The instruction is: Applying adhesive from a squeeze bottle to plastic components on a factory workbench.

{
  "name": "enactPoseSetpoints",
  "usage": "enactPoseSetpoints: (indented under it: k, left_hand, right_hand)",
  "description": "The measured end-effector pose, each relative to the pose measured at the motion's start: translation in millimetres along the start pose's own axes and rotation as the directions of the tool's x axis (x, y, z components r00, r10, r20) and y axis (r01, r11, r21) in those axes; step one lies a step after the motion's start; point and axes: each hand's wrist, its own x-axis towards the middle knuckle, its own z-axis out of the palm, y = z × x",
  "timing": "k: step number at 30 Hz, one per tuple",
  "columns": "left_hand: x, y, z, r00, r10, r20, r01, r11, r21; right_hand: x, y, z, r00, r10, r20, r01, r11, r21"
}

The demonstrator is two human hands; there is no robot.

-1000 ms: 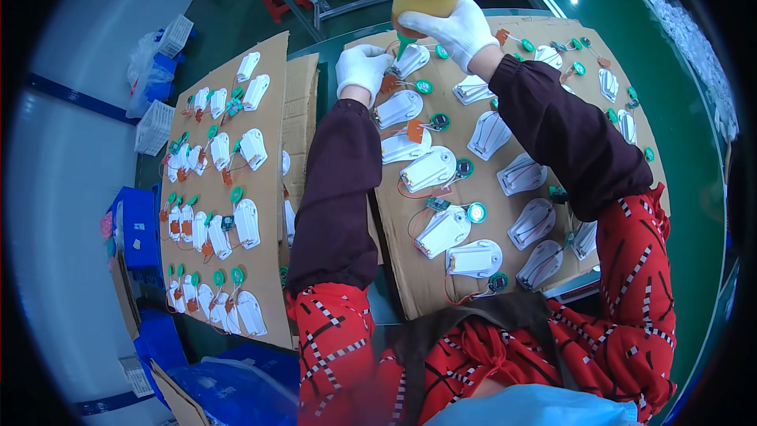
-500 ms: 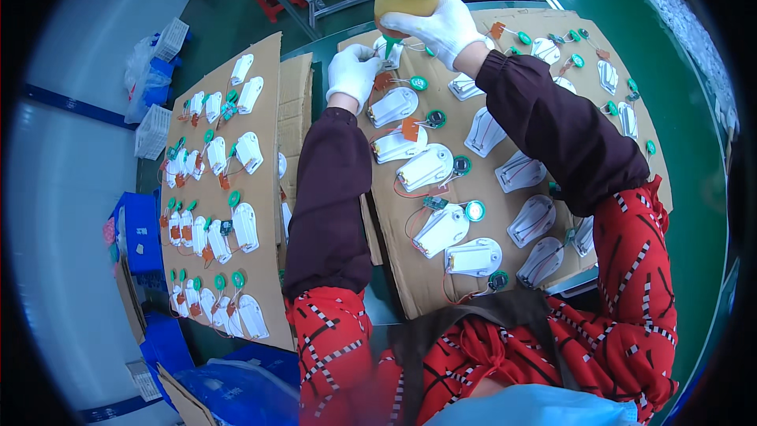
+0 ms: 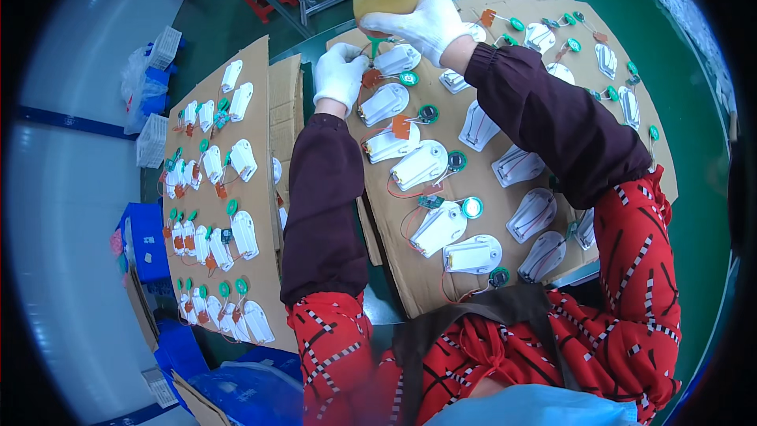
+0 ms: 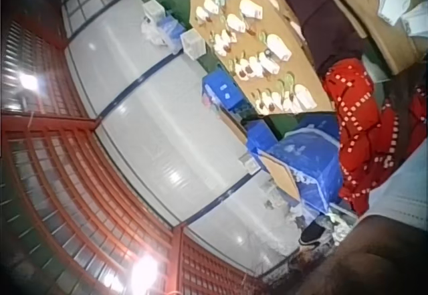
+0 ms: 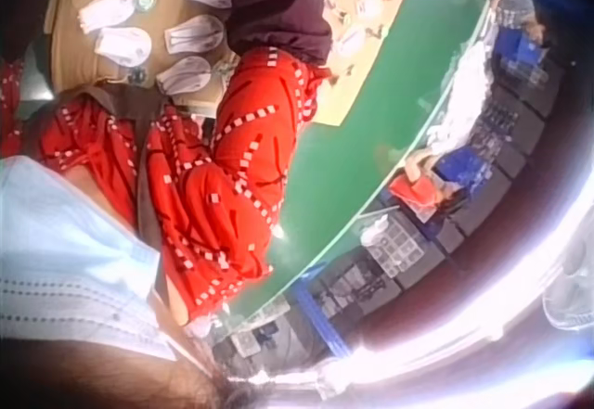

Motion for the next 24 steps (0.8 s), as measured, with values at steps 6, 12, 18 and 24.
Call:
enactPoseSetpoints:
  k: [6,12,18,24]
  left_hand:
    - [-6,2,0,0.999,-0.006,-0.043,0.008,0.998,0.057]
    - [-8,0,6,0.992,-0.049,-0.112,0.051,0.999,0.013]
    - [-8,-4,4,0.991,-0.061,-0.119,0.062,0.998,0.005]
    - [-10,-1,4,0.993,-0.076,-0.091,0.075,0.997,-0.013]
  right_hand:
    - [-3,1,1,0.999,-0.014,-0.040,0.013,1.000,-0.012]
    - [-5,3,-2,1.000,0.019,-0.013,-0.017,0.992,0.124]
    - [-9,-1,-6,1.000,-0.010,0.029,0.006,0.989,0.151]
    - [-10,6,-7,0.999,0.035,0.019,-0.037,0.989,0.140]
